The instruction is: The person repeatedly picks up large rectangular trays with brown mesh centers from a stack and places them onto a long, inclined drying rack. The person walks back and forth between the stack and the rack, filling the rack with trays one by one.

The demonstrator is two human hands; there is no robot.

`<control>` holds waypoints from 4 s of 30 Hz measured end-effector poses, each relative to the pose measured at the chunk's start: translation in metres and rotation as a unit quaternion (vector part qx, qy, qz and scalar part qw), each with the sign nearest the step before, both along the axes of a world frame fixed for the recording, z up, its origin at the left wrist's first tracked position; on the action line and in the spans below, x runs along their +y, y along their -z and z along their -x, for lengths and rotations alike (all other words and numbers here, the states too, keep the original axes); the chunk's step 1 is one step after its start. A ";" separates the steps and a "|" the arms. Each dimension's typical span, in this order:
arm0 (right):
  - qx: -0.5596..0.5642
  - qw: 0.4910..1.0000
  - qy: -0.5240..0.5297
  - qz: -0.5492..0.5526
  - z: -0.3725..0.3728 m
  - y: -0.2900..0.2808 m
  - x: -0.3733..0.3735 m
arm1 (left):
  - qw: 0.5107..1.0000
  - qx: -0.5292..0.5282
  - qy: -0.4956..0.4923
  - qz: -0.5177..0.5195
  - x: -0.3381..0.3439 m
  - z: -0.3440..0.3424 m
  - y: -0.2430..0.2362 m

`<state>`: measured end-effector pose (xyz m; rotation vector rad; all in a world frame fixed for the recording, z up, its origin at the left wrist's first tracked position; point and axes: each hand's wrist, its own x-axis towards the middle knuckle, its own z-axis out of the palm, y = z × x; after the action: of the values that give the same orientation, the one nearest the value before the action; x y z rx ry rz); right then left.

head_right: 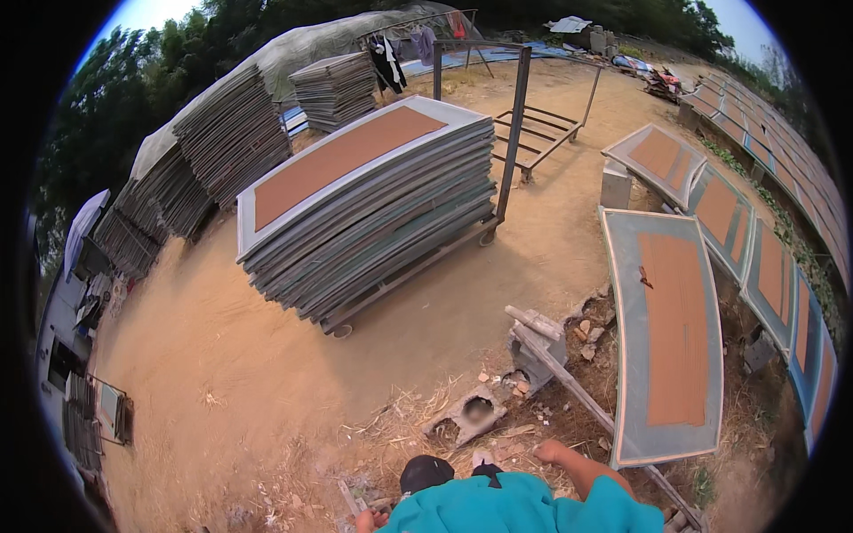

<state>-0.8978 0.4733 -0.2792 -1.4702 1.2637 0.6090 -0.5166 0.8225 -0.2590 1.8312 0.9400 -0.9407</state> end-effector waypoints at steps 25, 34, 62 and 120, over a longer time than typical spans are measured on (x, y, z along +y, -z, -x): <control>-0.031 0.935 -0.217 0.280 -0.480 -0.231 -0.395 | 0.516 -0.599 0.584 0.187 -0.642 -0.404 -0.199; -0.096 0.807 -0.152 0.563 -0.608 -0.271 -0.647 | 0.505 -0.688 0.513 0.095 -0.840 -0.465 -0.217; -0.035 0.785 -0.234 0.572 -0.577 -0.231 -0.997 | 0.594 -0.535 0.490 -0.349 -0.929 -0.474 -0.191; 0.047 0.805 -0.232 0.544 -0.728 -0.223 -1.076 | 0.649 -0.583 0.447 -0.196 -0.931 -0.467 -0.214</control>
<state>-0.1693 -0.6029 -0.0563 -2.7931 1.3965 0.2159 -0.0495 -0.1087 -0.0447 2.6696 -0.7269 0.1866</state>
